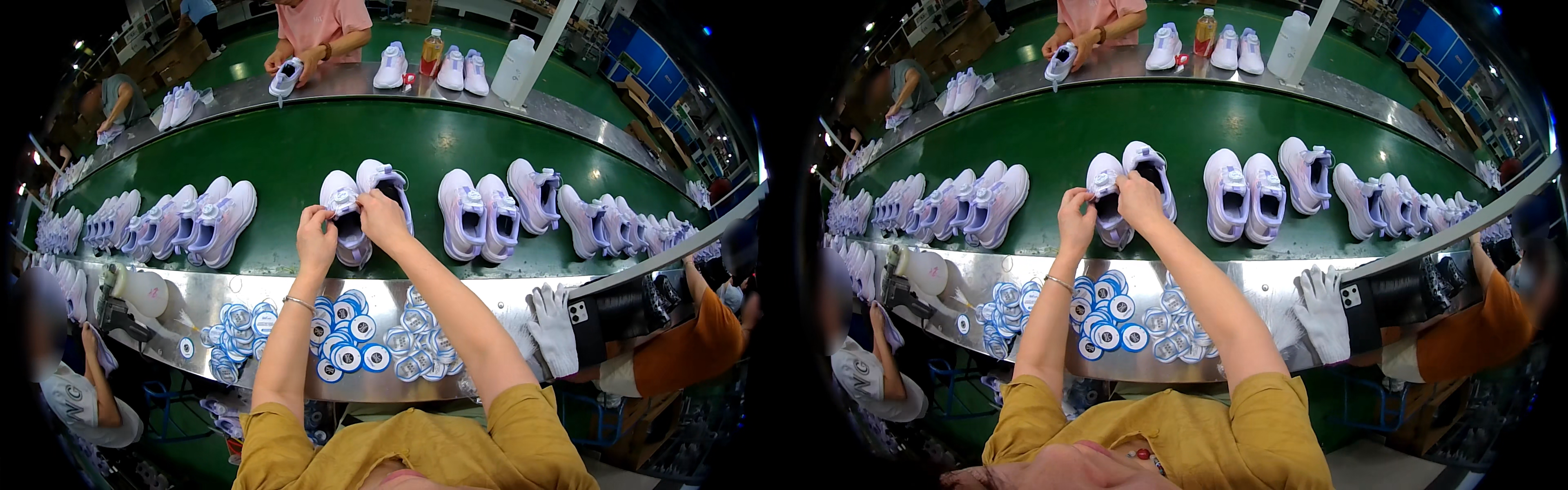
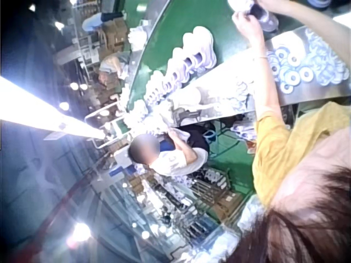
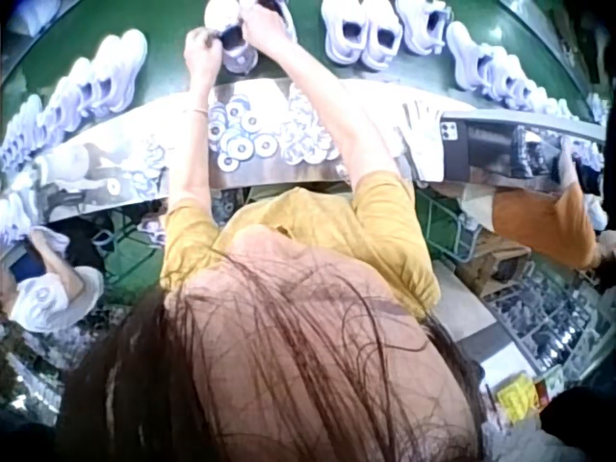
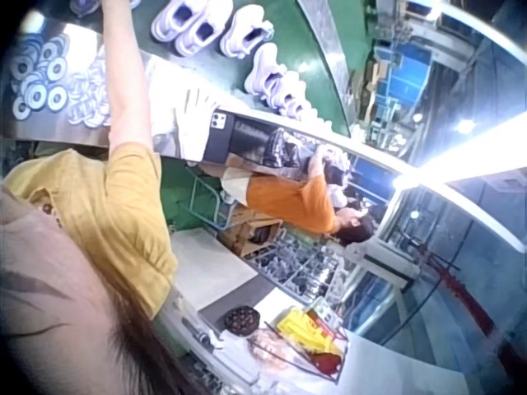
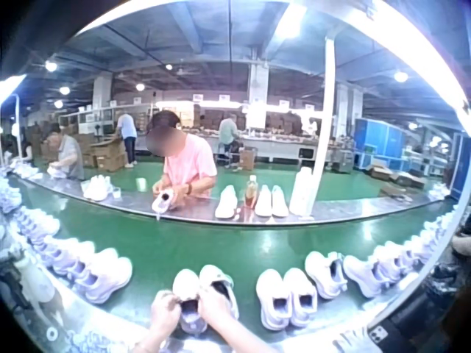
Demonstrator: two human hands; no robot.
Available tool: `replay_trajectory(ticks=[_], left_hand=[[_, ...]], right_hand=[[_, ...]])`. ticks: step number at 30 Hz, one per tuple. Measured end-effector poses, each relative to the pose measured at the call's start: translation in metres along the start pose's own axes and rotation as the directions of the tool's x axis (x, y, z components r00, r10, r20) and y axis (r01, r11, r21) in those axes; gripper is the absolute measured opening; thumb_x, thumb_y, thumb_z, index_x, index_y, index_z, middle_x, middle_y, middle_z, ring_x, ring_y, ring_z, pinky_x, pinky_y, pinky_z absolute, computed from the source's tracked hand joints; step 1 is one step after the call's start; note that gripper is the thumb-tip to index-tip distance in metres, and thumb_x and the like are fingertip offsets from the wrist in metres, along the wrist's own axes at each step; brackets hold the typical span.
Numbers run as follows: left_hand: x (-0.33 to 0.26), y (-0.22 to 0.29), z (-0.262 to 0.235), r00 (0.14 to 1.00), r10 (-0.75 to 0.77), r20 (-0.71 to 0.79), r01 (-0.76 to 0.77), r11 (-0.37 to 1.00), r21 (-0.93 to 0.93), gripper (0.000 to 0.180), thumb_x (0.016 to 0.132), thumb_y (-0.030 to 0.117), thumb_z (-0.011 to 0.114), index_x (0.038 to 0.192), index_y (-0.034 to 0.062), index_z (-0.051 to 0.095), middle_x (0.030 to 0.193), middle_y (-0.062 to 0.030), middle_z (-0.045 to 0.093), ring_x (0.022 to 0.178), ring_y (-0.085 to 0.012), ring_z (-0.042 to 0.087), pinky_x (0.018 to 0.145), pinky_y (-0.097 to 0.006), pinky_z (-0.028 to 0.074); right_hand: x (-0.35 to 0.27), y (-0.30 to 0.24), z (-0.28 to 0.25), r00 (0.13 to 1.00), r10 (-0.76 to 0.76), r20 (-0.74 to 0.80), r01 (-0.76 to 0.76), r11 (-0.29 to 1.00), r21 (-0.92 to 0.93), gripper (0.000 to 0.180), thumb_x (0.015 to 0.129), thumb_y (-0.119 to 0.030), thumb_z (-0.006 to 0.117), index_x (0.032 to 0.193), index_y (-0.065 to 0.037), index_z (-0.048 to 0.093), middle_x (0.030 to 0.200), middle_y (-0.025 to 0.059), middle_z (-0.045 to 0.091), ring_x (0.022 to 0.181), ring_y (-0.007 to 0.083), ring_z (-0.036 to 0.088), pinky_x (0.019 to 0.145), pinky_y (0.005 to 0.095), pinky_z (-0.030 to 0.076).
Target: The person attaches small circular tags to the tongue of light-colored sneakers moving along a conveyor belt. The person repeatedly picks tags from a pile, places them on each shoe, and moves the shoes forward.
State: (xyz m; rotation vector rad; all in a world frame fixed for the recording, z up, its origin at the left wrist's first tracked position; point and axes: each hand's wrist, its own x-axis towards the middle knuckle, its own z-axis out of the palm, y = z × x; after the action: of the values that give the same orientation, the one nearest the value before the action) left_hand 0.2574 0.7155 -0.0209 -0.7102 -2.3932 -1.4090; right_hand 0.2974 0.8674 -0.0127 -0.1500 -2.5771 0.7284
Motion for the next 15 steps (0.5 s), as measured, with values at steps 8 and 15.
replay_trajectory(ticks=[8,15], left_hand=[[0.003,-0.003,0.000,0.999,0.049,-0.011,-0.047,0.990,0.135,0.016,0.077,0.005,0.060,0.092,0.0012,0.064,0.113,-0.0103,0.059,0.094,-0.0317,0.061,0.077,-0.038,0.050],[0.019,-0.013,-0.019,0.999,-0.033,-0.021,0.028,0.983,-0.184,0.020,0.080,-0.001,0.059,0.099,0.0017,0.065,0.106,-0.0089,0.062,0.092,-0.0218,0.061,0.073,-0.029,0.049]], right_hand=[[-0.007,-0.057,-0.022,0.957,-0.265,-0.121,0.235,0.948,-0.214,0.023,0.073,-0.009,0.061,0.095,-0.002,0.059,0.080,0.0121,0.056,0.077,0.0300,0.058,0.062,0.0396,0.052],[-0.015,-0.046,0.020,0.981,-0.011,-0.195,0.031,0.995,0.099,0.009,0.083,-0.011,0.060,0.088,-0.003,0.061,0.073,0.0166,0.063,0.068,0.0338,0.063,0.060,0.0422,0.049]])
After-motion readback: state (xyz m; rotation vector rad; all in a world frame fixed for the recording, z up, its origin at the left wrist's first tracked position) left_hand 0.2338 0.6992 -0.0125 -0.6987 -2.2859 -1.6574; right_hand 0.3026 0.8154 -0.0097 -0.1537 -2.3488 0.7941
